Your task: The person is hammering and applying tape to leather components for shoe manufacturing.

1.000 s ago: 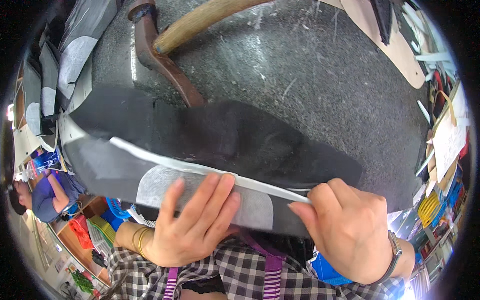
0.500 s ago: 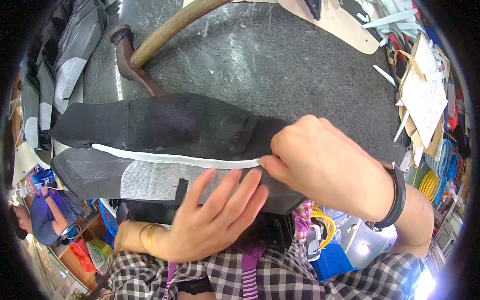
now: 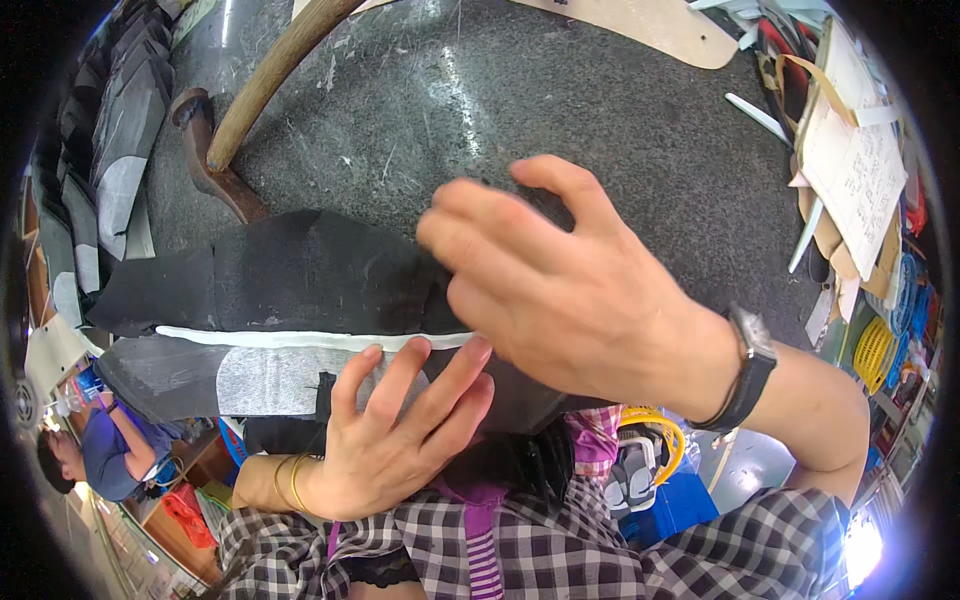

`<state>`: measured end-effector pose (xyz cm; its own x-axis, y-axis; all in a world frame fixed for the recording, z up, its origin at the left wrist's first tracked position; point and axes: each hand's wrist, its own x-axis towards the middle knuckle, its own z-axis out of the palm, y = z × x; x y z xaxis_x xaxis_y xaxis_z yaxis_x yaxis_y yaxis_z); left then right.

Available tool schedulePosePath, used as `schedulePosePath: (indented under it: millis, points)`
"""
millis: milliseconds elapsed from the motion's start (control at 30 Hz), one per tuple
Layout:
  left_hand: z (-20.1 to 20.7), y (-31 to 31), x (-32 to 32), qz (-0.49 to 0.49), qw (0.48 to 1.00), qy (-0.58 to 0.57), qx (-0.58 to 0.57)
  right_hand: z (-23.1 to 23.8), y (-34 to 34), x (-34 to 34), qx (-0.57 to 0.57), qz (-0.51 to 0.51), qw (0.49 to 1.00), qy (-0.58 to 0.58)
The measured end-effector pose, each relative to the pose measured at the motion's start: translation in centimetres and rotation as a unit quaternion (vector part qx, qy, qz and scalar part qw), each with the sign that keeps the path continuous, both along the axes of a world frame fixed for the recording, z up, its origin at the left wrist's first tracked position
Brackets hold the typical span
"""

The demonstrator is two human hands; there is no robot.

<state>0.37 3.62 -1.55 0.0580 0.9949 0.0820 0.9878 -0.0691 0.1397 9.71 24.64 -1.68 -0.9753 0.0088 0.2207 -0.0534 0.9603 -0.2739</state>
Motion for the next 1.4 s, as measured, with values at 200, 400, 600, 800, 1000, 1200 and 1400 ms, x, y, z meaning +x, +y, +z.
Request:
schedulePosePath:
  millis: [200, 400, 600, 800, 1000, 1200, 1400]
  points:
    - [0.8, 0.3, -0.2, -0.002, 0.999, 0.015, -0.036, 4.0, 2.4, -1.8, -0.320, -0.068, 0.893, -0.308]
    - [0.2, 0.7, 0.3, 0.014, 1.000, 0.009, -0.014, 2.9, 2.3, -1.0, -0.341, 0.048, 0.932, -0.110]
    - [1.5, 2.2, 2.8, 0.031, 0.999, 0.036, -0.018, 7.6, 1.8, -2.2, -0.188, 0.041, 0.943, -0.272]
    - [2.7, -0.1, -3.7, -0.069, 0.986, -0.140, -0.050, 3.2, -4.5, 3.0, 0.060, 0.062, 0.996, -0.015]
    - [3.6, -1.4, -11.1, -0.150, 0.986, -0.010, -0.068, 2.6, -2.9, 2.7, -0.002, 0.155, 0.986, -0.061]
    - [5.1, -2.1, -7.9, -0.115, 0.988, 0.028, -0.098, 3.5, -3.4, 0.0, -0.251, 0.088, 0.957, -0.115]
    - [5.5, -3.1, -11.9, -0.176, 0.973, -0.079, -0.128, 3.6, -3.5, -2.7, -0.198, 0.195, 0.946, -0.170]
